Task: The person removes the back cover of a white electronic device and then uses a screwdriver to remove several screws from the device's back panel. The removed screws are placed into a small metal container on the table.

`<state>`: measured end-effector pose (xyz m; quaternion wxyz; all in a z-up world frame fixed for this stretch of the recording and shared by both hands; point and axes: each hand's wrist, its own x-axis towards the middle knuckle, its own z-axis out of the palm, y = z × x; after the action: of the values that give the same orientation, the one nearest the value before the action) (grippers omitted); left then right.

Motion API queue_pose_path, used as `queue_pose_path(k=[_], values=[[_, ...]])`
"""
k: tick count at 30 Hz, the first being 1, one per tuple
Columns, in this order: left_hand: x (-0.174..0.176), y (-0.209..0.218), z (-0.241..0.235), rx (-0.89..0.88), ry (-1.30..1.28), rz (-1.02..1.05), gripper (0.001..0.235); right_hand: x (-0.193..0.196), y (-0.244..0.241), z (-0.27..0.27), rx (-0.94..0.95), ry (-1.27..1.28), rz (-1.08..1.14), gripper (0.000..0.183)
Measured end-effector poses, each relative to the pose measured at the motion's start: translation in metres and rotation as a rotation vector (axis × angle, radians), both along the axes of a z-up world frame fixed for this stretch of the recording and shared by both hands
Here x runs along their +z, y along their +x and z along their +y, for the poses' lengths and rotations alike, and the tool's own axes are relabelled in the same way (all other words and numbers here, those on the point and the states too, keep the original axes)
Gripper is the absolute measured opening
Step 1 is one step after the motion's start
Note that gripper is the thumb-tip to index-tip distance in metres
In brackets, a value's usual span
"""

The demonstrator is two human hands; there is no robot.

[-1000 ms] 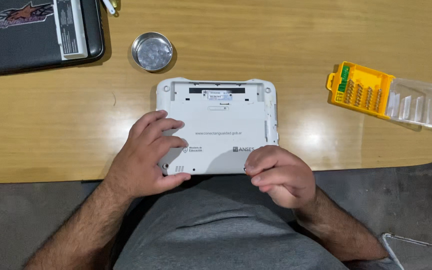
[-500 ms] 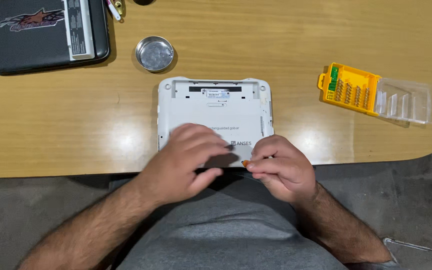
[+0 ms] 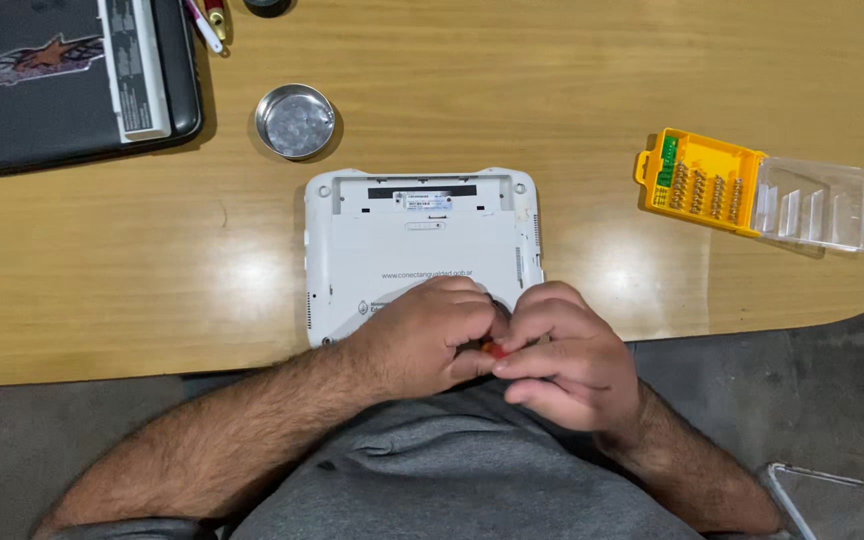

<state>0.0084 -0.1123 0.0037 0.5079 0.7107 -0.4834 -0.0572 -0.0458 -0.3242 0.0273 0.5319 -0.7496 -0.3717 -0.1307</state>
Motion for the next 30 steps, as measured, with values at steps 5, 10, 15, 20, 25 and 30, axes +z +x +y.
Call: queue_pose_path(k=[5,10,15,20,25,30], values=[[0.000,-0.002,-0.004,0.017,-0.036,-0.039,0.028,0.009,-0.002,0.009,0.021,-0.056,0.068,0.011],[0.012,0.003,0.007,-0.105,0.046,-0.006,0.007,0.005,-0.002,0.008,-0.021,-0.071,0.002,0.011],[0.002,0.002,0.001,-0.056,-0.088,-0.058,0.017,-0.001,-0.006,0.001,0.018,-0.122,0.056,0.015],[0.002,-0.001,-0.001,-0.012,0.025,-0.045,0.021,0.008,-0.004,0.007,-0.021,-0.096,0.017,0.016],[0.013,0.003,0.007,-0.107,0.005,-0.021,0.010,0.010,-0.002,0.009,0.047,-0.120,-0.024,0.014],[0.000,-0.002,0.002,-0.031,0.003,-0.059,0.015,0.005,-0.012,0.004,-0.008,-0.158,0.081,0.022]])
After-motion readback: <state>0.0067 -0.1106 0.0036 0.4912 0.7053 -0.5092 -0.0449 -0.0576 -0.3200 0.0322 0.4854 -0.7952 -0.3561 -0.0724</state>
